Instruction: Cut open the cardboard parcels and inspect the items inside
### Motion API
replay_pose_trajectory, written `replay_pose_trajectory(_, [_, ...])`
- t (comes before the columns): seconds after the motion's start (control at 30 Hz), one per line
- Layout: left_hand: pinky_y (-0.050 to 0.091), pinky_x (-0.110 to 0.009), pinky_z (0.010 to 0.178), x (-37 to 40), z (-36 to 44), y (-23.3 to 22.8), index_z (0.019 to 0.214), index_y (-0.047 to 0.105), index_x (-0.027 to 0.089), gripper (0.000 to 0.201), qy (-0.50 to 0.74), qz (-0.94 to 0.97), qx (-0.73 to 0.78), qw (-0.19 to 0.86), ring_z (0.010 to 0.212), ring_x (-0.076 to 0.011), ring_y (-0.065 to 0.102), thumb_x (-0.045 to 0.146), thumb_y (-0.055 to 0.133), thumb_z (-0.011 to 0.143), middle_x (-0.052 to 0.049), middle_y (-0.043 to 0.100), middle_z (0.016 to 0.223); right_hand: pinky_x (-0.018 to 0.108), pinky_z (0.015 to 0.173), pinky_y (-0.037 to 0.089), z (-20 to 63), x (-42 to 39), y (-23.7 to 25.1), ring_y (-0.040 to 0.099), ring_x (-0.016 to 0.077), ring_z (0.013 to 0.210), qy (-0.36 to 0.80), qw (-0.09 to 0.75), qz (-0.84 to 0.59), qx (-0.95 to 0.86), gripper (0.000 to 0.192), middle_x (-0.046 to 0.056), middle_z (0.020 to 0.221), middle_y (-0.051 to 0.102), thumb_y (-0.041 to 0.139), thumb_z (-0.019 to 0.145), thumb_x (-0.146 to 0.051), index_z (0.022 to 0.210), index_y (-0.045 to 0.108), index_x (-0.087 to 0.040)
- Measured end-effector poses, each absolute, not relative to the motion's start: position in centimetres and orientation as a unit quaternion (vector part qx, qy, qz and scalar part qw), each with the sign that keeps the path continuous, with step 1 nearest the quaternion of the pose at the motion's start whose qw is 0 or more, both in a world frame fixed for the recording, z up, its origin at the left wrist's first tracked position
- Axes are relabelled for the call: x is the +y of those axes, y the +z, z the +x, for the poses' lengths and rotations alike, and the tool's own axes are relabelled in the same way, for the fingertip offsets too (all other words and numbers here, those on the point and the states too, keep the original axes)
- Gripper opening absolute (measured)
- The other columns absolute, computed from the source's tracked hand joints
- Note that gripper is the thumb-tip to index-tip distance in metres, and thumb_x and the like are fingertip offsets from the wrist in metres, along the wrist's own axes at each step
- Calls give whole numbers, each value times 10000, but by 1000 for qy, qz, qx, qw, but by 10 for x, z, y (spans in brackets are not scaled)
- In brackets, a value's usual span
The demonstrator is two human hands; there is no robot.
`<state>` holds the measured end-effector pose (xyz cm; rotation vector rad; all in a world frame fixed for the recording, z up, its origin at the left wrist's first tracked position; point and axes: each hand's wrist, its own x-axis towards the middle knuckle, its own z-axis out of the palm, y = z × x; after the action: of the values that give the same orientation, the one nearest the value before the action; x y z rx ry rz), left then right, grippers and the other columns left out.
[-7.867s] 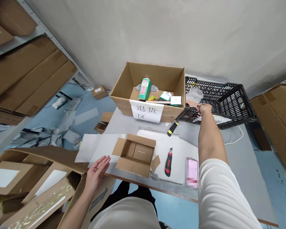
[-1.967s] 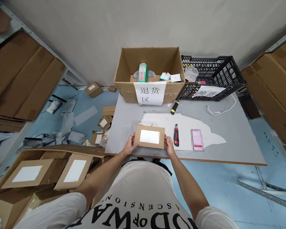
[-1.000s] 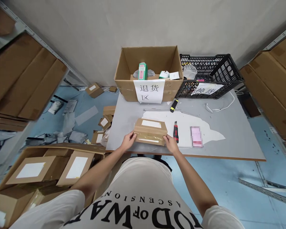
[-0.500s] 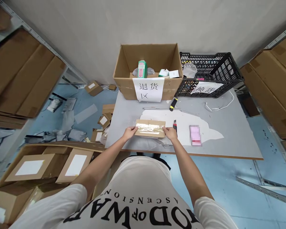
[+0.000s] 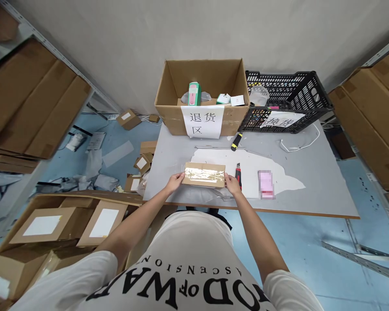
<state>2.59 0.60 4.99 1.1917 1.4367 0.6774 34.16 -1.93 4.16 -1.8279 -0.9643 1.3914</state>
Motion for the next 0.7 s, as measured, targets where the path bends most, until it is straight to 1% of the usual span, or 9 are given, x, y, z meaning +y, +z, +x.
replay_pose_trajectory(0.07, [468, -411, 921, 2, 22, 44, 1168, 623, 145, 490, 306, 474, 592, 576, 1055, -258, 615, 473, 452, 847, -97, 669, 1129, 370, 747, 554, 344, -28, 37, 674, 206, 810, 520, 352, -692, -357, 496, 99, 989, 697, 440, 814, -575, 1008, 660, -174])
replay_pose_trajectory(0.1, [457, -423, 941, 0, 20, 41, 1204, 595, 140, 487, 315, 460, 585, 589, 1084, -258, 601, 435, 458, 842, -110, 644, 1175, 397, 814, 534, 345, -34, 34, 668, 216, 876, 508, 371, -691, -356, 484, 103, 1061, 679, 455, 813, -542, 1077, 640, -180])
replay_pose_trajectory(0.17, [409, -434, 1002, -7, 17, 34, 1257, 547, 125, 528, 327, 444, 575, 604, 1166, -263, 549, 358, 530, 784, -134, 576, 1270, 432, 927, 473, 347, -48, 29, 633, 239, 1010, 486, 397, -682, -376, 498, 106, 1189, 625, 559, 761, -458, 1184, 592, -197])
replay_pose_trajectory(0.27, [330, -440, 1069, -18, 14, 25, 1256, 546, 128, 598, 323, 472, 566, 595, 1242, -273, 478, 296, 626, 688, -128, 545, 1309, 454, 1013, 397, 346, -66, 22, 539, 272, 1171, 493, 385, -648, -434, 653, 87, 1316, 542, 690, 650, -351, 1271, 530, -227])
replay_pose_trajectory(0.33, [328, -448, 1069, -24, 15, 21, 1198, 593, 147, 536, 315, 515, 552, 576, 1232, -277, 486, 313, 629, 690, -102, 591, 1258, 459, 1033, 370, 341, -72, 21, 498, 272, 1217, 501, 371, -633, -459, 666, 65, 1346, 520, 692, 650, -354, 1282, 515, -238])
replay_pose_trajectory(0.43, [354, -445, 1050, -27, 20, 18, 1096, 649, 168, 409, 306, 561, 542, 545, 1184, -273, 528, 363, 584, 743, -70, 651, 1169, 454, 1038, 351, 332, -74, 21, 533, 260, 1174, 485, 366, -633, -479, 512, 54, 1258, 598, 612, 725, -393, 1207, 576, -225])
replay_pose_trajectory(0.53, [365, -440, 1038, -28, 23, 20, 1062, 664, 184, 368, 307, 567, 550, 531, 1142, -270, 557, 381, 563, 768, -54, 663, 1146, 456, 1006, 370, 326, -72, 25, 587, 267, 1080, 456, 365, -652, -484, 392, 53, 1104, 683, 564, 754, -415, 1085, 645, -220])
replay_pose_trajectory(0.6, [382, -432, 1019, -27, 23, 24, 1051, 669, 180, 359, 305, 571, 555, 522, 1108, -270, 576, 383, 557, 776, -57, 669, 1135, 441, 963, 405, 325, -71, 29, 611, 269, 1020, 443, 357, -661, -490, 368, 56, 1051, 701, 557, 759, -426, 1048, 658, -222])
replay_pose_trajectory(0.7, [417, -411, 973, -25, 24, 35, 1060, 666, 163, 373, 301, 579, 560, 510, 1049, -261, 603, 393, 531, 800, -62, 685, 1094, 402, 861, 460, 329, -67, 40, 640, 265, 914, 420, 318, -670, -524, 378, 73, 985, 714, 504, 799, -448, 1041, 661, -203])
